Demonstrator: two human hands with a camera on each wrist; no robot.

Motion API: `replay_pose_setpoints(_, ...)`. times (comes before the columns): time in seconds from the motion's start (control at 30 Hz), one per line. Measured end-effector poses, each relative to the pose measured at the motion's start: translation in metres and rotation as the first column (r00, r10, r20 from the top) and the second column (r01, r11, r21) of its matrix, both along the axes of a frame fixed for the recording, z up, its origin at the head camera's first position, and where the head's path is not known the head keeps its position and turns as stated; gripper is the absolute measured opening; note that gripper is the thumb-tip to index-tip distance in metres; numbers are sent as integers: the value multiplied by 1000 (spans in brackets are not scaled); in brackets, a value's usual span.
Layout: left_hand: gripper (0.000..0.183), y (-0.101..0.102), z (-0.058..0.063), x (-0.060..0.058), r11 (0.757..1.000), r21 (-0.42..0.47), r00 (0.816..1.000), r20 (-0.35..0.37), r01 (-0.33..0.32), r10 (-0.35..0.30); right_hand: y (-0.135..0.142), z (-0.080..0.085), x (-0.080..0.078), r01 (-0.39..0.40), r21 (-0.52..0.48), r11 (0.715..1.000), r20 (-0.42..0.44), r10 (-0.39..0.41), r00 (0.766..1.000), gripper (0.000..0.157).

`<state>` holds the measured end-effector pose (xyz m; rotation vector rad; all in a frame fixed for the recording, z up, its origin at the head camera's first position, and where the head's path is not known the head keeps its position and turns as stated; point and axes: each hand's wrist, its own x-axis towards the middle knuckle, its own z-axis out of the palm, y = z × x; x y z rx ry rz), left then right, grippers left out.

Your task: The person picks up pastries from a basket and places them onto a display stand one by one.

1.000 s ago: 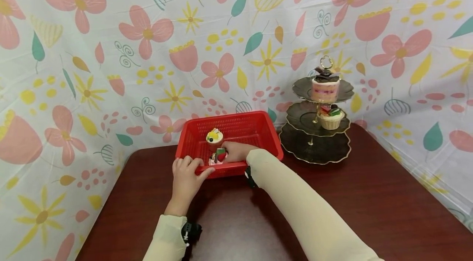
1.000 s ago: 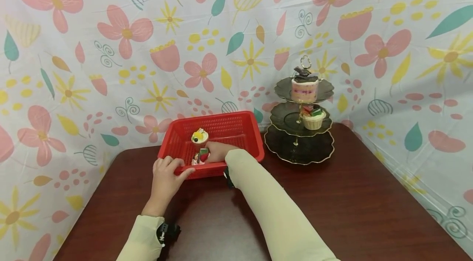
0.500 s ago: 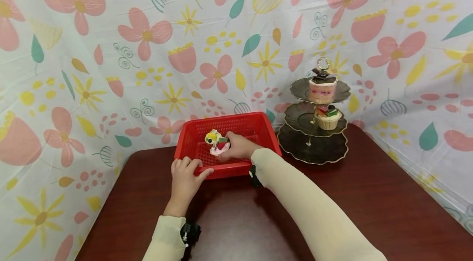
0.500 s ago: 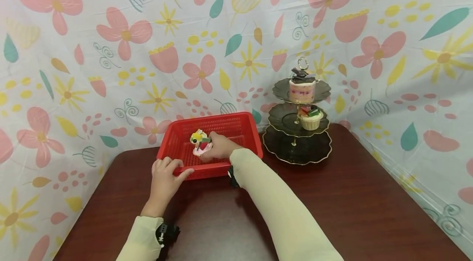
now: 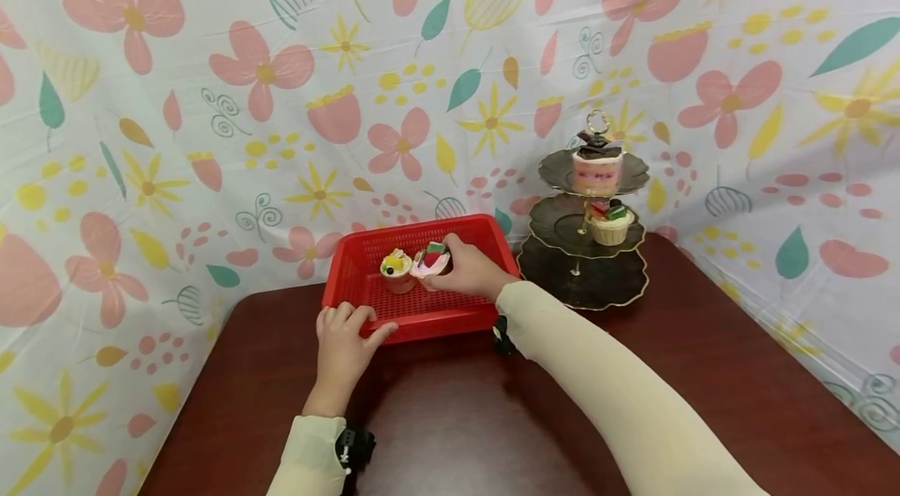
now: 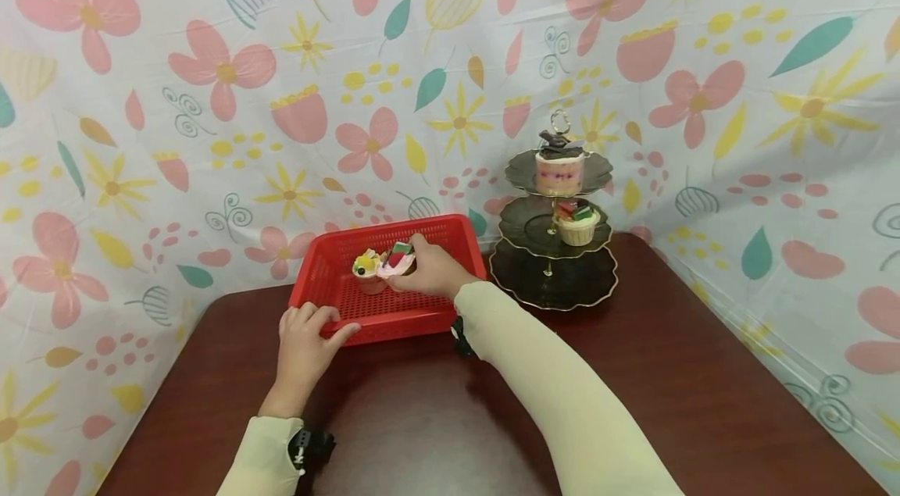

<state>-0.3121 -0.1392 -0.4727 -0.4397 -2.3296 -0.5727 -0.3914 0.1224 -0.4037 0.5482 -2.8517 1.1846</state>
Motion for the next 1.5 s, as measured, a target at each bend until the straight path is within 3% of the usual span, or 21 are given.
replay_pose_setpoints(0.53, 37, -8, -1, 2, 1000, 9, 1000, -20, 6, -6, 60, 9, 19, 98, -69, 993, -110, -105, 988, 60)
replay_pose_setpoints(0.77, 37, -5, 0, 4, 1000, 15, 1000, -16, 11, -10, 86, 13, 28, 177, -95, 980, -136, -189, 973, 69)
replay_pose_setpoints(1.2, 37, 0, 0, 1, 1000, 14, 999, -20, 26, -25, 142, 20, 40, 388, -93, 917, -190, -399, 897, 75)
replay_pose_setpoints(1.5, 38, -2, 0, -1, 1000, 3, 1000, -3, 16, -16, 166, 22, 40, 476, -43, 878, -185, -475, 860, 87)
